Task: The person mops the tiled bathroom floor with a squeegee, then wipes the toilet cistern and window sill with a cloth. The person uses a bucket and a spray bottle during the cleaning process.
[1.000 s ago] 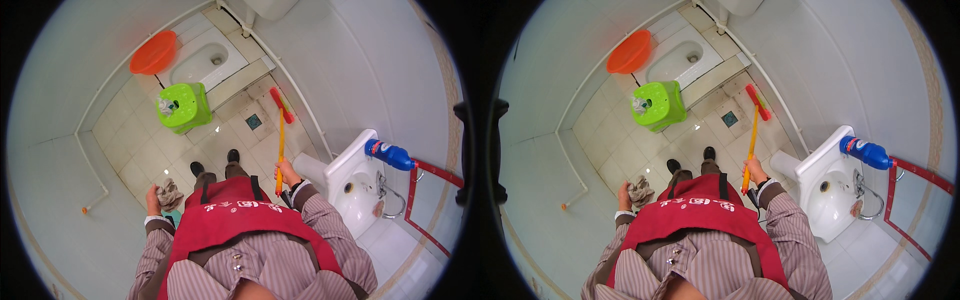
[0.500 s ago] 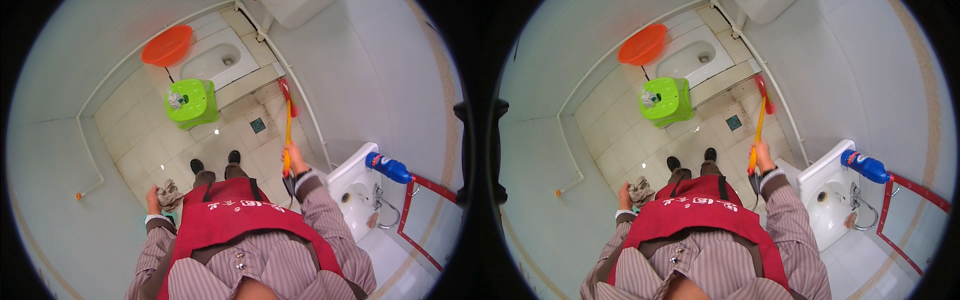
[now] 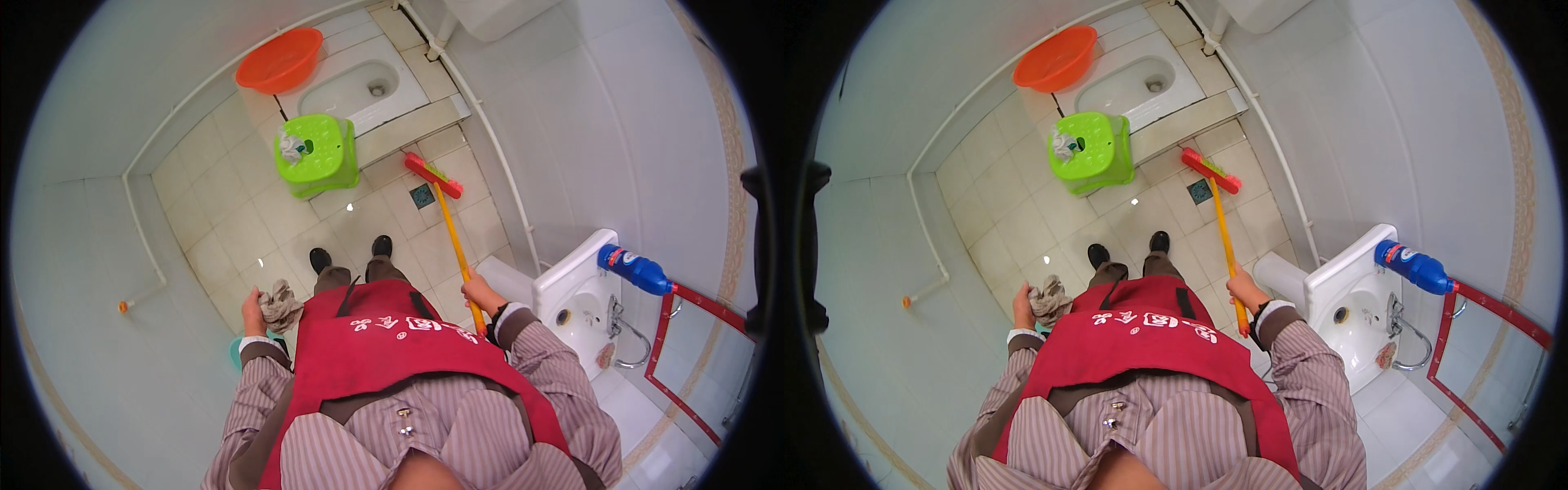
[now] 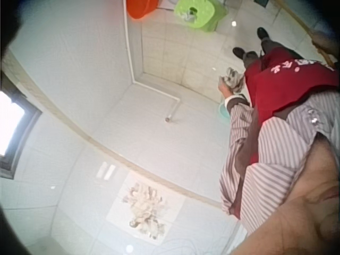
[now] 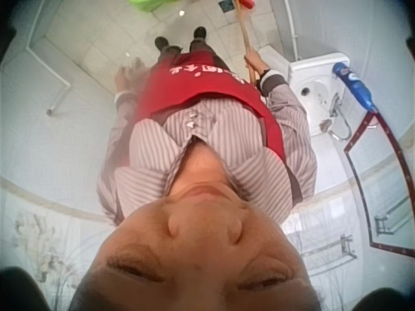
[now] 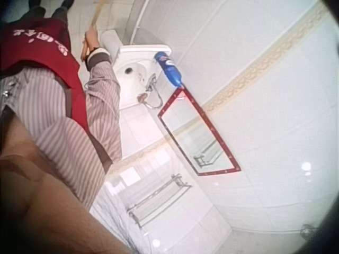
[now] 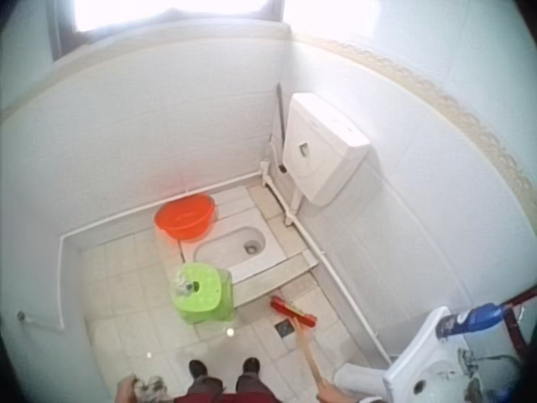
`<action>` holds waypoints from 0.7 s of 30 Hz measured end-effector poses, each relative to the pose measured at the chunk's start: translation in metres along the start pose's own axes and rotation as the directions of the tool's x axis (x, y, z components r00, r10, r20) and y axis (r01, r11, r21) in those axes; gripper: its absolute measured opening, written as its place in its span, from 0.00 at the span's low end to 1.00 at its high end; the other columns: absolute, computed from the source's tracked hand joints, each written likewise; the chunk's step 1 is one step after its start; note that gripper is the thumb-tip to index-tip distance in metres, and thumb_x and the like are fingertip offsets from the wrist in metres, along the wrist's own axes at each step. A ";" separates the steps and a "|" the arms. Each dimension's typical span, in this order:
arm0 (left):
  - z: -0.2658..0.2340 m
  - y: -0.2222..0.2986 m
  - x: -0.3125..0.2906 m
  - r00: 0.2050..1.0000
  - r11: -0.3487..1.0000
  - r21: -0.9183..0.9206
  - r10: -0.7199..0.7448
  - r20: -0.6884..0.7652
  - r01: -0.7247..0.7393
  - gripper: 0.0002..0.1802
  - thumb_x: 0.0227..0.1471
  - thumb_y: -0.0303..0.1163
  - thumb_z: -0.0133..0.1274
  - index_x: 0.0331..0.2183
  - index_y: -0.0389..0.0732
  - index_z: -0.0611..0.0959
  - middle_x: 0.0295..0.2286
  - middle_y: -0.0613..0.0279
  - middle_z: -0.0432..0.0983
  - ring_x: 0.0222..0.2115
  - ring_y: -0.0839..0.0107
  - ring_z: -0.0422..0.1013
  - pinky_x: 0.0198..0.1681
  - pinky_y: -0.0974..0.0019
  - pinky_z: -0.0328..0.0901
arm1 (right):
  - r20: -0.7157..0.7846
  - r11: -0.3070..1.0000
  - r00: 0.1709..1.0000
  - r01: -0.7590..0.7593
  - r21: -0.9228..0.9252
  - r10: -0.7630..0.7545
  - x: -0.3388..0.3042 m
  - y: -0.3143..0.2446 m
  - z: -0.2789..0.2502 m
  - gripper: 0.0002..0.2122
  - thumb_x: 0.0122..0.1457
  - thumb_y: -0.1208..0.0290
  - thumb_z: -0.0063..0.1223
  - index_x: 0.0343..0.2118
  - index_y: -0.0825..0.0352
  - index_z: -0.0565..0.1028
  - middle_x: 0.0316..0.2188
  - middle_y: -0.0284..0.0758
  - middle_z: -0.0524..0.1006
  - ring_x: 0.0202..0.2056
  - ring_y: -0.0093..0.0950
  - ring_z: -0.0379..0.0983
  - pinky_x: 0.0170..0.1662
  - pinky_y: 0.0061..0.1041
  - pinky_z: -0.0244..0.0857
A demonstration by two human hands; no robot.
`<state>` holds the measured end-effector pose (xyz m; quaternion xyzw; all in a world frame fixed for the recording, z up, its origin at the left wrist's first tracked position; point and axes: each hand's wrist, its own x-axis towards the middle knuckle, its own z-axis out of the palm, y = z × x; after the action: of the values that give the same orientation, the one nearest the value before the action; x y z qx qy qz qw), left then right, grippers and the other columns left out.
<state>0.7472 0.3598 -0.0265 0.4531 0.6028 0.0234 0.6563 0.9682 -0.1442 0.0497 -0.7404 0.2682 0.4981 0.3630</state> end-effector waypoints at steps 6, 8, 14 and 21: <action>0.004 0.005 0.009 1.000 1.000 -0.008 -0.024 0.005 0.024 0.17 0.48 0.42 0.48 0.25 0.36 0.75 0.22 0.61 0.70 0.24 0.70 0.67 0.28 0.66 0.63 | 0.049 0.959 0.995 -0.092 0.267 0.082 -0.052 0.030 -0.013 0.30 0.45 0.80 0.44 0.54 0.60 0.51 0.15 0.35 0.64 0.12 0.25 0.59 0.12 0.26 0.56; 0.006 0.006 0.012 0.999 0.999 -0.027 -0.045 0.029 0.045 0.17 0.48 0.42 0.48 0.25 0.35 0.75 0.22 0.61 0.71 0.23 0.69 0.67 0.28 0.66 0.63 | 0.020 0.902 0.997 -0.078 0.425 0.077 -0.066 0.043 -0.015 0.30 0.45 0.79 0.45 0.54 0.60 0.51 0.14 0.34 0.64 0.11 0.25 0.59 0.13 0.27 0.55; 0.009 0.008 0.021 0.999 0.999 0.024 -0.049 0.017 0.048 0.17 0.48 0.43 0.49 0.24 0.36 0.75 0.21 0.62 0.71 0.23 0.70 0.67 0.28 0.66 0.63 | 0.057 0.683 0.986 -0.149 0.715 0.156 -0.061 0.082 -0.014 0.16 0.47 0.75 0.46 0.41 0.63 0.60 0.14 0.33 0.64 0.12 0.26 0.59 0.15 0.26 0.56; -0.010 0.010 0.029 0.998 0.997 0.070 0.012 0.060 -0.017 0.17 0.48 0.43 0.48 0.23 0.37 0.75 0.20 0.63 0.70 0.23 0.71 0.66 0.28 0.67 0.62 | 0.152 0.699 0.984 -0.171 0.695 0.090 0.017 0.037 0.012 0.07 0.46 0.72 0.48 0.19 0.64 0.63 0.13 0.32 0.64 0.13 0.27 0.60 0.19 0.25 0.59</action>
<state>0.7521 0.3882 -0.0415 0.4809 0.5801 -0.0066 0.6574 0.9393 -0.1569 0.0206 -0.4972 0.4701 0.4210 0.5954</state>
